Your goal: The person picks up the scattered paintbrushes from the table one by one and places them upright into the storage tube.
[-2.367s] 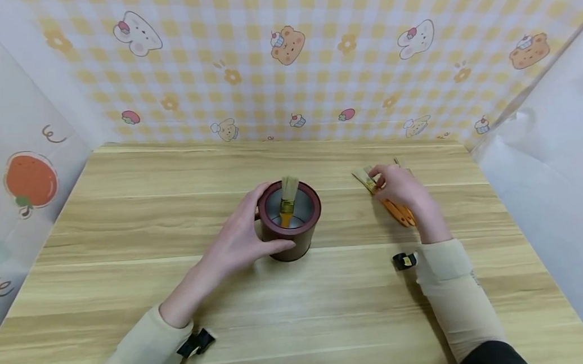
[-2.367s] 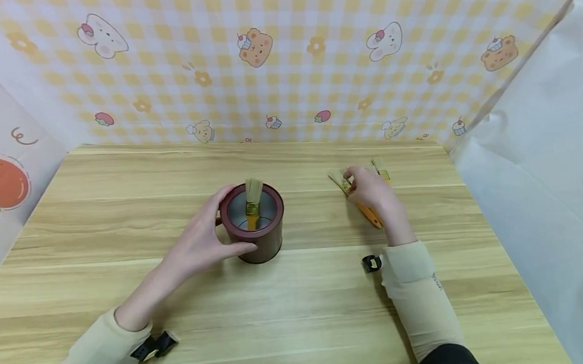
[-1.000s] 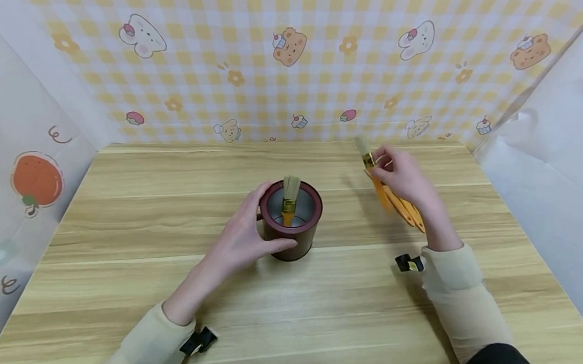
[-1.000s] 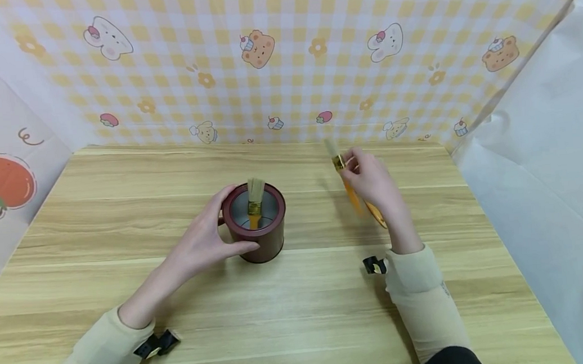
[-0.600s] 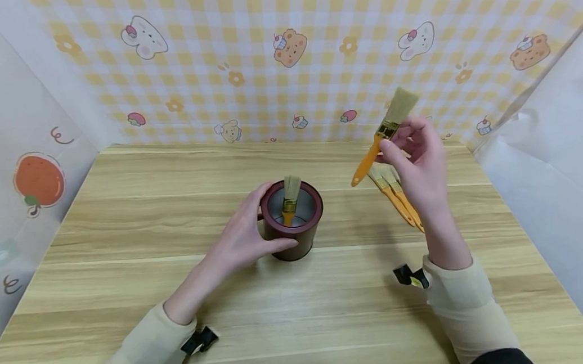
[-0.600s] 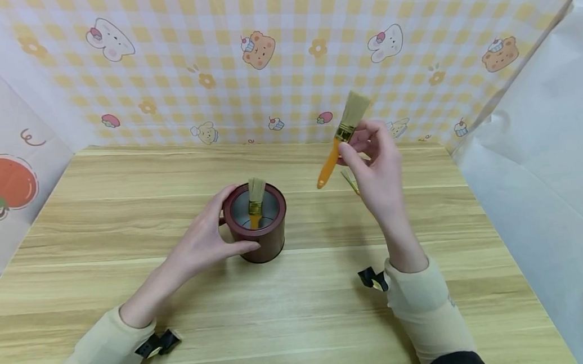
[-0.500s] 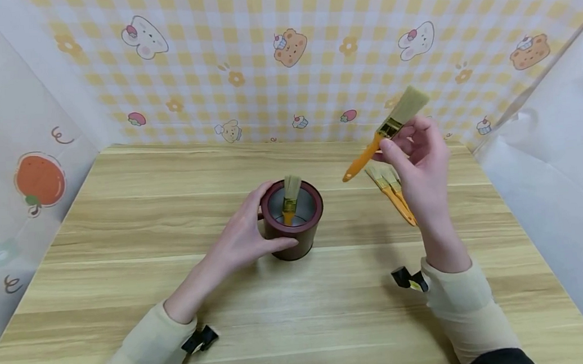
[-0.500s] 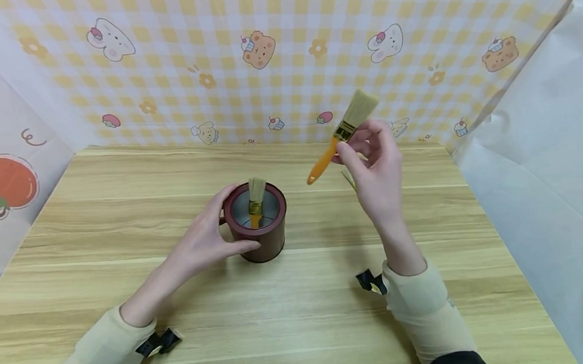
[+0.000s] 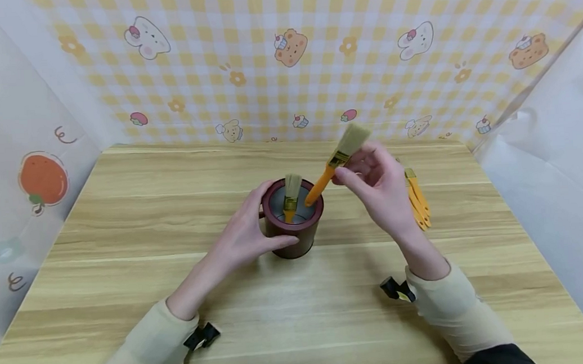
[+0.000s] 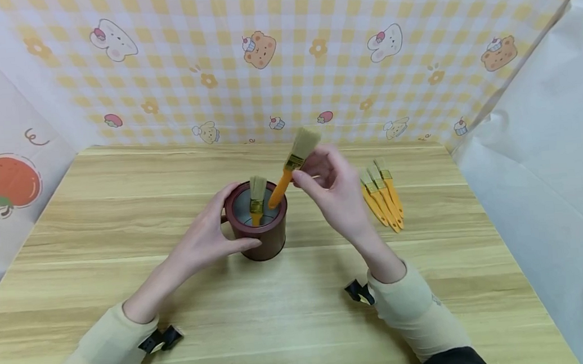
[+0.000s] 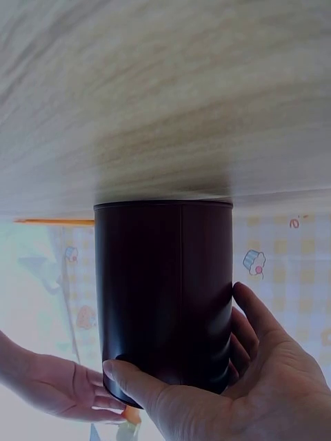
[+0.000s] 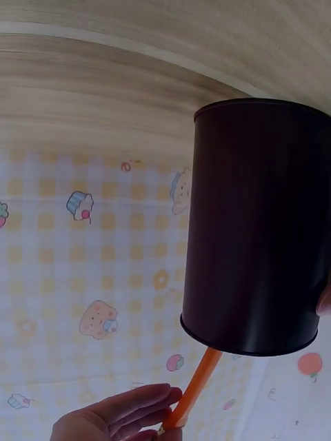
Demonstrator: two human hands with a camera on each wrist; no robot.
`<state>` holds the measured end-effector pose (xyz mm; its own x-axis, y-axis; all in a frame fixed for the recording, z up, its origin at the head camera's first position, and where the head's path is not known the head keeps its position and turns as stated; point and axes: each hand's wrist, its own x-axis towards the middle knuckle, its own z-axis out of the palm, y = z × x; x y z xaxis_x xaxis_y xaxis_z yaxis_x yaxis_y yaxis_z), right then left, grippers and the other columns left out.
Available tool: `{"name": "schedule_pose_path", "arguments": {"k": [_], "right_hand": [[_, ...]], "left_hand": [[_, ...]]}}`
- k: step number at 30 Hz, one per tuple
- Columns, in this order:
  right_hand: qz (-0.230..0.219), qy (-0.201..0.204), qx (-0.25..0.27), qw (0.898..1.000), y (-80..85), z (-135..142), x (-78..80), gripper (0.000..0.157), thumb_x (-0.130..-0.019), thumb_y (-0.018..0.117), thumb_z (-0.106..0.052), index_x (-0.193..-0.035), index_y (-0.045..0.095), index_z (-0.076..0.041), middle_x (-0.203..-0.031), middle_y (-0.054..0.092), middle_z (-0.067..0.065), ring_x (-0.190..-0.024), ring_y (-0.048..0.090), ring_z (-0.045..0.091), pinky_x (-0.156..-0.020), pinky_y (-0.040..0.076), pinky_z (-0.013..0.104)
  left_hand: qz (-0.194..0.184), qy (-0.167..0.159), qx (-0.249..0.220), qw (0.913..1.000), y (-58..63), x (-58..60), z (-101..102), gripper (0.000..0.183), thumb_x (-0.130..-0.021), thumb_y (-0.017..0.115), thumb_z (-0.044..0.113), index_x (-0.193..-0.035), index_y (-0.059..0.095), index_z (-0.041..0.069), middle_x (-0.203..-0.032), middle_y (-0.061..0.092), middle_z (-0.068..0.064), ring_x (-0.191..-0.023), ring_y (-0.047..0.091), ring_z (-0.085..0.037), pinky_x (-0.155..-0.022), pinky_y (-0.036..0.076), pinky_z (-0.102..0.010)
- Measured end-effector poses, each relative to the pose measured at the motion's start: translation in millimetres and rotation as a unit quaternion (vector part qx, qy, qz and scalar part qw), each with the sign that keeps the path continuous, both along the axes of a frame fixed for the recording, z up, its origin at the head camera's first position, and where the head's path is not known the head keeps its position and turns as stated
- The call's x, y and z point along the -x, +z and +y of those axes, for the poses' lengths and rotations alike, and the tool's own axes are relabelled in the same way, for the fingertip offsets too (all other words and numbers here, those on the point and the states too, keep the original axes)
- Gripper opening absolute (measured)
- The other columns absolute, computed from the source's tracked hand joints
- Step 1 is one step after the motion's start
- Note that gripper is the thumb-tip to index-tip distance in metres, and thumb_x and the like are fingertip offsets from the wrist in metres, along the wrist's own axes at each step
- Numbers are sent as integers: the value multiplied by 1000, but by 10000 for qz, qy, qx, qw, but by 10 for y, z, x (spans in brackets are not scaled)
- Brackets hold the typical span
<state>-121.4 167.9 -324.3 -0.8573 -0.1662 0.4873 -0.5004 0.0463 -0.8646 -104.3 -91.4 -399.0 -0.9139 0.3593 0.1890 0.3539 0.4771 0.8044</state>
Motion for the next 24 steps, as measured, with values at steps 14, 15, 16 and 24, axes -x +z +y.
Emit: {"name": "schedule_pose_path", "arguments": {"k": [14,15,16,24], "right_hand": [[132,-586,-1775,9823,-83,-1,30,24,-93,75,-6,-114,66,-2,-96,75,11,-83,70,3,-75,58,17],[132,-613,-1767,9823,-83,6,32,24,-93,74,-5,-115,66,-2,-96,75,12,-83,70,3,-75,58,17],[133,-641,-1753,9823,-79,13,33,23,-94,74,-5,-116,66,-1,-96,76,12,-83,70,4,-75,58,17],[109,-1028,-1766,9788,0,138,96,23,-97,71,-11,-119,67,-3,-94,76,14,-81,70,5,-73,55,15]], "left_hand": [[47,-100,-57,9999,-6,8,11,107,-74,94,38,-158,31,25,-150,50,1,-134,53,-18,-109,52,-42],[36,-83,-30,10000,-4,6,15,107,-74,94,39,-159,30,25,-151,49,0,-135,53,-19,-109,52,-43],[5,-60,0,10000,-1,2,17,109,-74,94,39,-160,29,25,-152,49,-1,-135,53,-20,-110,51,-45],[-206,73,188,9996,24,-23,-7,114,-75,93,41,-163,23,20,-160,42,-5,-139,53,-29,-114,47,-53]]}}
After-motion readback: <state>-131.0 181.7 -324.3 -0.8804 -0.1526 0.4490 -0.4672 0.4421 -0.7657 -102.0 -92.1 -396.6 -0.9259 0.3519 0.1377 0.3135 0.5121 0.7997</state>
